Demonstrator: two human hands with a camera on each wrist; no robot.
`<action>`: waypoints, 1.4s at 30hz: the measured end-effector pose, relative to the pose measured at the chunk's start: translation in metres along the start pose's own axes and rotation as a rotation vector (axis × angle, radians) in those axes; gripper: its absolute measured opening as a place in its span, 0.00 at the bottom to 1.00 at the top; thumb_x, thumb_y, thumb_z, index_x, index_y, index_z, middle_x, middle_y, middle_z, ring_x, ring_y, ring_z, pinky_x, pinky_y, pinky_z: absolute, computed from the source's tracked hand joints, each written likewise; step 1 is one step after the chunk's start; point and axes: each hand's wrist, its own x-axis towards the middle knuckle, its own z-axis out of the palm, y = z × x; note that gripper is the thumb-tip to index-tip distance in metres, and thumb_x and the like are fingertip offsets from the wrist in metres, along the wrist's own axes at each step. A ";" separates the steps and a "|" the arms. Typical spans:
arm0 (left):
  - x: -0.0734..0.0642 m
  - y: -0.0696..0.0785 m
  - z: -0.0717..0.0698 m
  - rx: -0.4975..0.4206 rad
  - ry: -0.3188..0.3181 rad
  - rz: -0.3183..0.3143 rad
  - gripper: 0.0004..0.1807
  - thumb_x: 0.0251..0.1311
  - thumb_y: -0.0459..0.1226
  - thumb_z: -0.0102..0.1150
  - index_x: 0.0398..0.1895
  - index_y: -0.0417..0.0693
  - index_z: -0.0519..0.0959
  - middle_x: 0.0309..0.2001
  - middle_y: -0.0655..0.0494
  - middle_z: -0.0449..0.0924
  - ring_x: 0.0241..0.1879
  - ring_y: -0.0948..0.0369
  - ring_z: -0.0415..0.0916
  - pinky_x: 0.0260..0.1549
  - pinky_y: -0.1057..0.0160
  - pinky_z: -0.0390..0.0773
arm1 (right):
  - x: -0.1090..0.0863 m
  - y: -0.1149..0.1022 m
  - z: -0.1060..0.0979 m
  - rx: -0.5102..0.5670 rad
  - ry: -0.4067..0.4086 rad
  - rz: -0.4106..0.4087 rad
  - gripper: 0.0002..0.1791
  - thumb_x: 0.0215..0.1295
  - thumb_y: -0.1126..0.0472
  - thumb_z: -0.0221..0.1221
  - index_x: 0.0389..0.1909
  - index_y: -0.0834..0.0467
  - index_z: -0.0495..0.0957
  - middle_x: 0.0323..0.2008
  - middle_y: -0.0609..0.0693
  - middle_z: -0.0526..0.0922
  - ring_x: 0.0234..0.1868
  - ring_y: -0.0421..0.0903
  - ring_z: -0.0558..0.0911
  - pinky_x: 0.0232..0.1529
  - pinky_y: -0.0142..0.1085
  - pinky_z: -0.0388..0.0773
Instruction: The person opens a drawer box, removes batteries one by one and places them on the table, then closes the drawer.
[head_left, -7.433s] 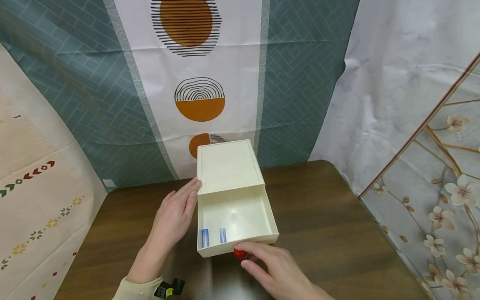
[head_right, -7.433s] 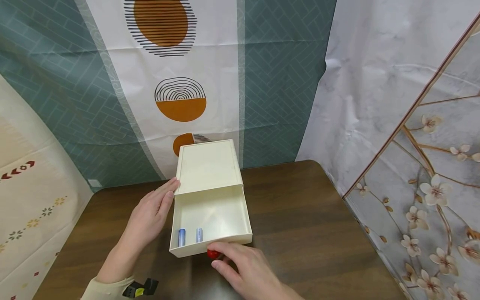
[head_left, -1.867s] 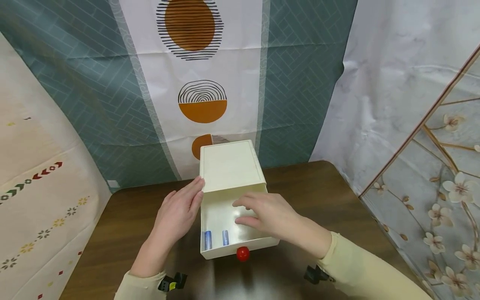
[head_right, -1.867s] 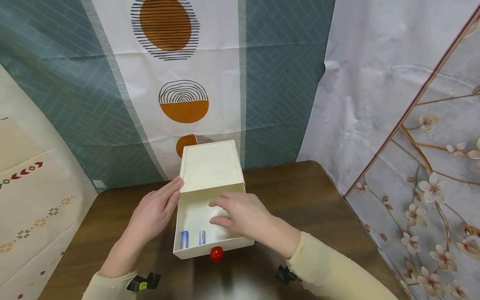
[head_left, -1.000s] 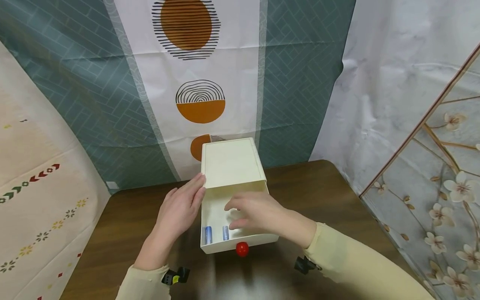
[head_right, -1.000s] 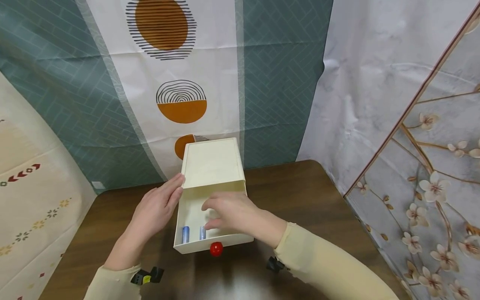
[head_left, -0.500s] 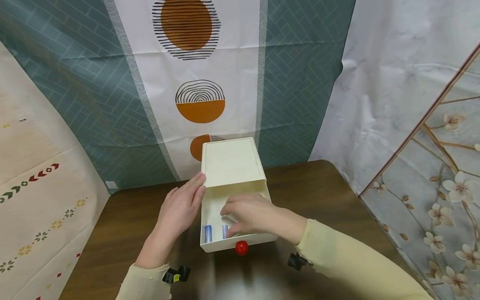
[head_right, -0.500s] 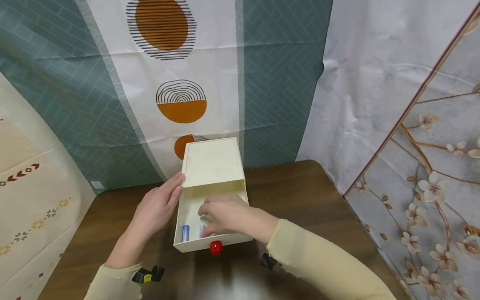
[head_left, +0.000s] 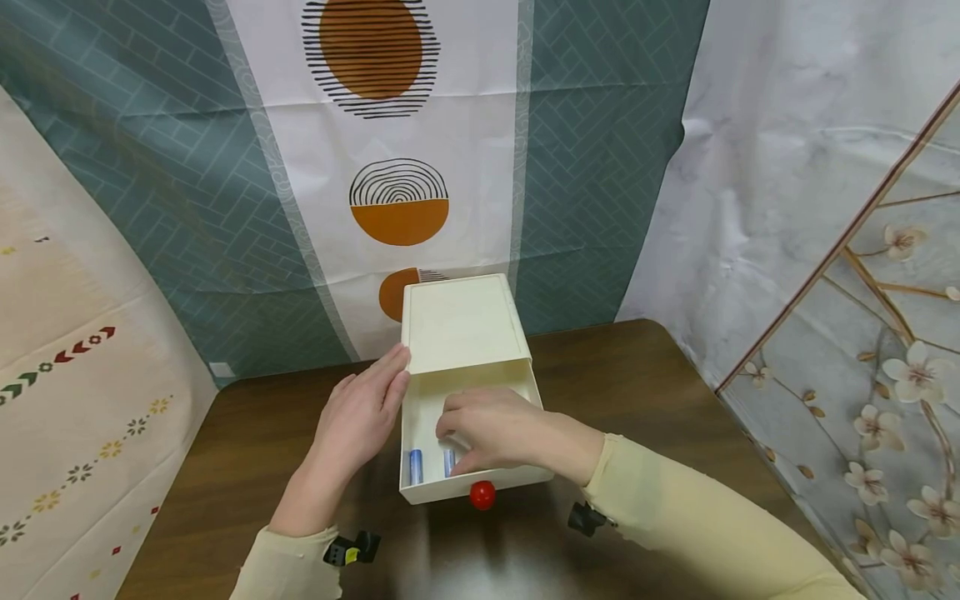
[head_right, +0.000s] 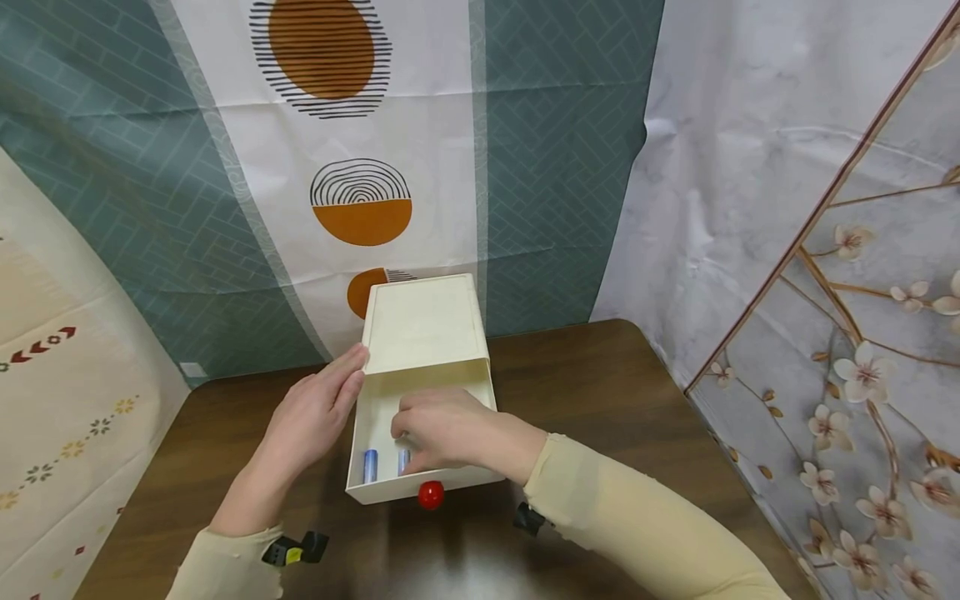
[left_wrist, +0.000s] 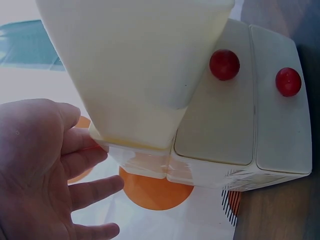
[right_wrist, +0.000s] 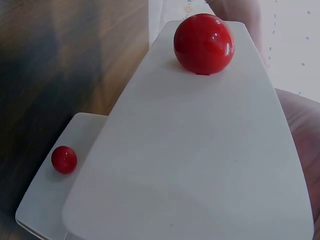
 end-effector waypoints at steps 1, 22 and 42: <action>0.000 0.000 0.000 0.001 0.001 0.001 0.30 0.87 0.44 0.52 0.86 0.49 0.68 0.84 0.52 0.64 0.80 0.46 0.68 0.76 0.26 0.58 | 0.000 0.000 0.000 0.002 0.001 -0.003 0.25 0.63 0.40 0.80 0.55 0.47 0.91 0.47 0.41 0.86 0.44 0.39 0.80 0.45 0.30 0.79; 0.000 -0.001 0.000 -0.005 0.000 0.005 0.30 0.87 0.45 0.52 0.86 0.49 0.68 0.84 0.51 0.64 0.80 0.46 0.68 0.76 0.25 0.58 | 0.005 0.002 0.005 0.050 -0.022 -0.059 0.18 0.66 0.43 0.78 0.53 0.41 0.90 0.45 0.41 0.84 0.43 0.38 0.79 0.43 0.29 0.76; 0.000 -0.001 0.001 -0.017 0.001 0.006 0.31 0.87 0.45 0.53 0.86 0.49 0.67 0.84 0.51 0.64 0.80 0.46 0.67 0.76 0.25 0.57 | 0.004 0.008 0.006 0.132 0.000 -0.065 0.08 0.69 0.52 0.78 0.47 0.43 0.92 0.43 0.41 0.84 0.39 0.36 0.77 0.38 0.26 0.73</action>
